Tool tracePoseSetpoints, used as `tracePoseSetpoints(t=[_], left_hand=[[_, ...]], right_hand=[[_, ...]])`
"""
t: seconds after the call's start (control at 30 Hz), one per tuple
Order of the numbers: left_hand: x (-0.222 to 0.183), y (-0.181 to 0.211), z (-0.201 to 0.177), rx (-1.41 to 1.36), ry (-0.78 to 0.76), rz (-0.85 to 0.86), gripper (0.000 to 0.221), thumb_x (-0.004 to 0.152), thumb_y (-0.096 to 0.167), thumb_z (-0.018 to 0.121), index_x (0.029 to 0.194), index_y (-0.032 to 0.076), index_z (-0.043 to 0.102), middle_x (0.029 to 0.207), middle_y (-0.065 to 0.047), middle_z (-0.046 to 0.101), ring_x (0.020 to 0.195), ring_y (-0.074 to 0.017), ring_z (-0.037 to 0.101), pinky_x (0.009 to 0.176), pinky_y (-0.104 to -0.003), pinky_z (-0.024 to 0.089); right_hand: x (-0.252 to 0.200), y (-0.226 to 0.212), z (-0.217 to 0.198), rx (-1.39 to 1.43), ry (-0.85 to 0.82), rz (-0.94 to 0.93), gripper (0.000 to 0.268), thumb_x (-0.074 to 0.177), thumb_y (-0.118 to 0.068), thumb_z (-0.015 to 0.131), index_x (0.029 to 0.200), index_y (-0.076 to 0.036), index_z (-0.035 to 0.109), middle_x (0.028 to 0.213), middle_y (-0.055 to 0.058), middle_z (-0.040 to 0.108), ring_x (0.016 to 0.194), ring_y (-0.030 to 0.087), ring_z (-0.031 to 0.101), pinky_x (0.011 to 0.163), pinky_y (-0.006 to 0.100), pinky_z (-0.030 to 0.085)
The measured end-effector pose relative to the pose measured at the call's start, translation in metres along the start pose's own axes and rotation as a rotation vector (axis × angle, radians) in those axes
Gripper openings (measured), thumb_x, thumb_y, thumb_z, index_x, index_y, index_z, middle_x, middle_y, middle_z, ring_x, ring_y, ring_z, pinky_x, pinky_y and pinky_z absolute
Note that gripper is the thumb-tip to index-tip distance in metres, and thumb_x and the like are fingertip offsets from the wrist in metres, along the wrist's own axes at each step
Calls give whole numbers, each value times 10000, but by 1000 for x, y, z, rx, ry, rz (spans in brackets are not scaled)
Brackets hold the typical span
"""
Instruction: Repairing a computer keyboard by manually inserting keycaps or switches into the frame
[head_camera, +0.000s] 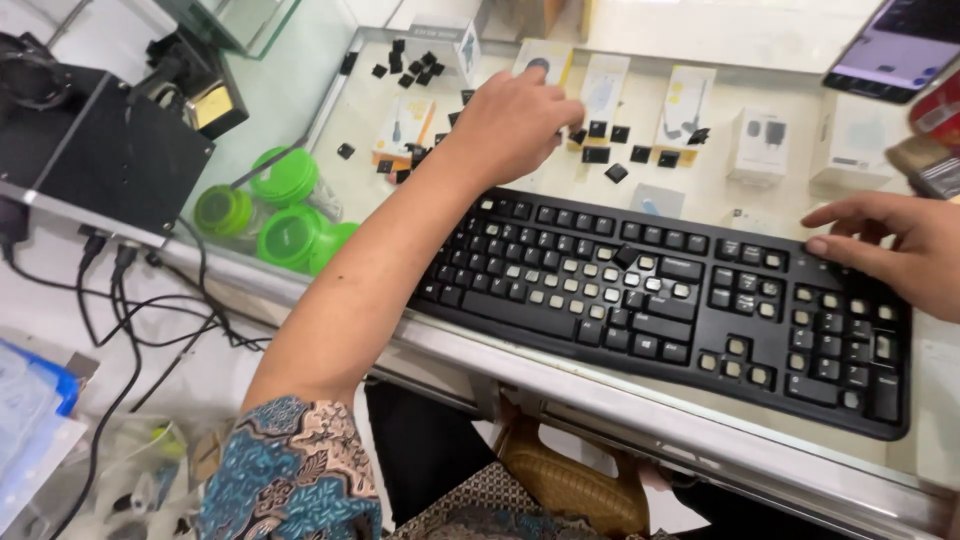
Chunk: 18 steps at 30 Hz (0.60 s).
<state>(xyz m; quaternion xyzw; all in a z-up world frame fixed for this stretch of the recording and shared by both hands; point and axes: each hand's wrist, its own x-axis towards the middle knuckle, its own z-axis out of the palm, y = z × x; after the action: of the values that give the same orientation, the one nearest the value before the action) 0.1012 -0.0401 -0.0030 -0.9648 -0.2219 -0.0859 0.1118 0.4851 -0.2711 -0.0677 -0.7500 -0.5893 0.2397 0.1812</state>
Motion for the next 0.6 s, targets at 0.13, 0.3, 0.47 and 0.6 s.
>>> tracePoseSetpoints(t=[0.13,0.3,0.47,0.6], left_hand=[[-25,2,-37,-290,240,-44,206,965,125,605,1088,229,732,928,-4,641,923,-257,603,714,-422,489],[-88,35,-68,-689,128,-272,217,1033,143,577,1178,178,735,1121,-54,707,973,-179,655,956,-404,533],[-135,72,-63,-867,42,-253,277,954,29,677,1196,150,735,1084,-31,642,900,-170,627,803,-302,488],[-143,83,-55,-824,74,-187,246,991,96,697,1233,130,730,1129,-55,700,979,-209,710,906,-320,516]], right_hand=[[11,32,18,272,75,-184,265,941,-127,778,1199,-67,787,797,88,669,625,151,475,583,277,360],[5,17,17,216,67,-79,303,952,-146,769,1245,-73,784,918,112,736,664,196,538,632,338,378],[18,43,22,222,41,-64,350,950,-178,772,1286,-81,775,884,116,713,686,219,528,602,353,357],[7,24,19,252,71,-89,304,985,-109,758,1274,-12,764,875,162,701,712,244,529,706,343,429]])
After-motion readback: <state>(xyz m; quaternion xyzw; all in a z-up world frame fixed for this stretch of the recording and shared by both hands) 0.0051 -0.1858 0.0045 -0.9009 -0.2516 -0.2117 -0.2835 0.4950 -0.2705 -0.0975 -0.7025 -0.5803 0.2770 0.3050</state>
